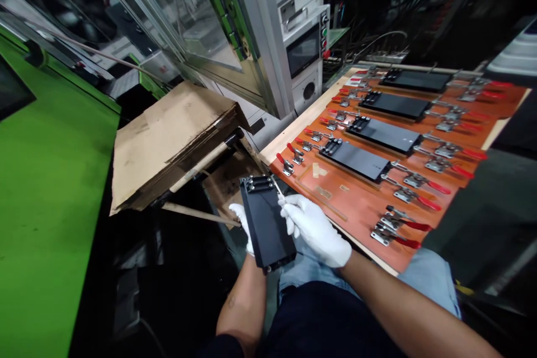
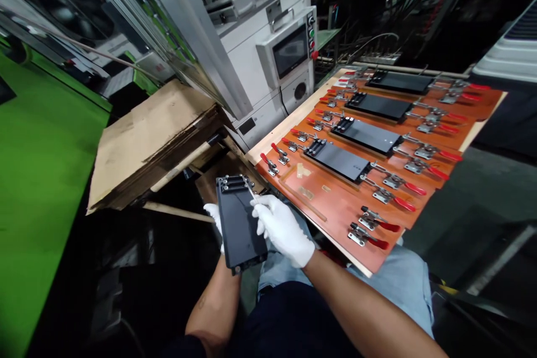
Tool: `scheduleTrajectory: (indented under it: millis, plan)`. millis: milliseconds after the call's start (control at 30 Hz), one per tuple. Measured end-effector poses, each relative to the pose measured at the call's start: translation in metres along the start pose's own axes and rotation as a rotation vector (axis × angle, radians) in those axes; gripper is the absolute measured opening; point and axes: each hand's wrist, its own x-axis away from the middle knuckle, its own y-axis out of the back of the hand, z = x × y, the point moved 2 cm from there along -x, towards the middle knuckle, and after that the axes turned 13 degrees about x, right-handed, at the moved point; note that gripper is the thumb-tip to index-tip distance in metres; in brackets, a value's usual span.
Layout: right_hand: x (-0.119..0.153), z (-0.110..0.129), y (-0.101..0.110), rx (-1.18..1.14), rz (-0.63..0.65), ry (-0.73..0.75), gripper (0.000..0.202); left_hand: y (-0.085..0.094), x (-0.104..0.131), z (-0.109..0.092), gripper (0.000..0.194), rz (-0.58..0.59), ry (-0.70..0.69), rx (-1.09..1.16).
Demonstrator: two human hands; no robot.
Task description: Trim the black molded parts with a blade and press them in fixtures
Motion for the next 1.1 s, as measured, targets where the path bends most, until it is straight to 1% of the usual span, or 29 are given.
scheduleTrajectory:
  millis: [67, 133, 200, 300, 400, 467, 567, 667, 767, 900, 967, 1067, 1100]
  plan:
    - [-0.008, 0.002, -0.001, -0.034, -0.03, -0.037, 0.029, -0.007, 0.006, 0.004, 0.106, 0.105, 0.016, 0.058]
    - [-0.017, 0.002, -0.002, -0.045, -0.025, -0.07, 0.03, -0.009, 0.008, 0.005, 0.1, 0.159, 0.002, 0.098]
    - [-0.025, 0.0, -0.004, -0.074, -0.005, -0.076, 0.032, -0.004, 0.007, 0.004, 0.098, 0.147, -0.032, 0.115]
    - [-0.035, -0.002, -0.012, -0.077, 0.033, -0.062, 0.035, 0.011, 0.002, 0.003, 0.096, 0.125, -0.049, 0.142]
    - [-0.045, -0.004, -0.023, 0.028, 0.097, -0.079, 0.033, 0.029, 0.0, 0.0, 0.081, 0.121, -0.03, 0.161]
    - [-0.052, -0.006, -0.031, 0.044, 0.136, -0.113, 0.031, 0.039, 0.002, -0.005, 0.069, 0.126, -0.02, 0.177]
    - [-0.063, -0.008, -0.039, 0.021, 0.14, -0.131, 0.028, 0.044, 0.003, -0.017, 0.051, 0.1, -0.03, 0.166]
    - [-0.072, -0.009, -0.043, 0.049, 0.162, -0.083, 0.028, 0.043, 0.001, -0.029, 0.037, 0.048, -0.056, 0.139]
    - [-0.074, -0.005, -0.046, 0.037, 0.234, -0.049, 0.029, 0.042, -0.004, -0.035, 0.037, 0.058, -0.094, 0.164]
    - [-0.073, 0.003, -0.048, -0.021, 0.195, -0.011, 0.028, 0.047, -0.009, -0.03, 0.04, 0.1, -0.11, 0.15]
    - [-0.072, 0.004, -0.049, -0.004, 0.194, -0.022, 0.028, 0.048, -0.01, -0.027, 0.04, 0.093, -0.128, 0.142]
    - [-0.07, 0.006, -0.048, 0.039, 0.152, -0.062, 0.031, 0.045, -0.008, -0.026, 0.039, 0.071, -0.13, 0.13]
    - [-0.069, 0.006, -0.048, 0.037, 0.162, -0.064, 0.029, 0.043, -0.006, -0.026, 0.041, 0.076, -0.117, 0.123]
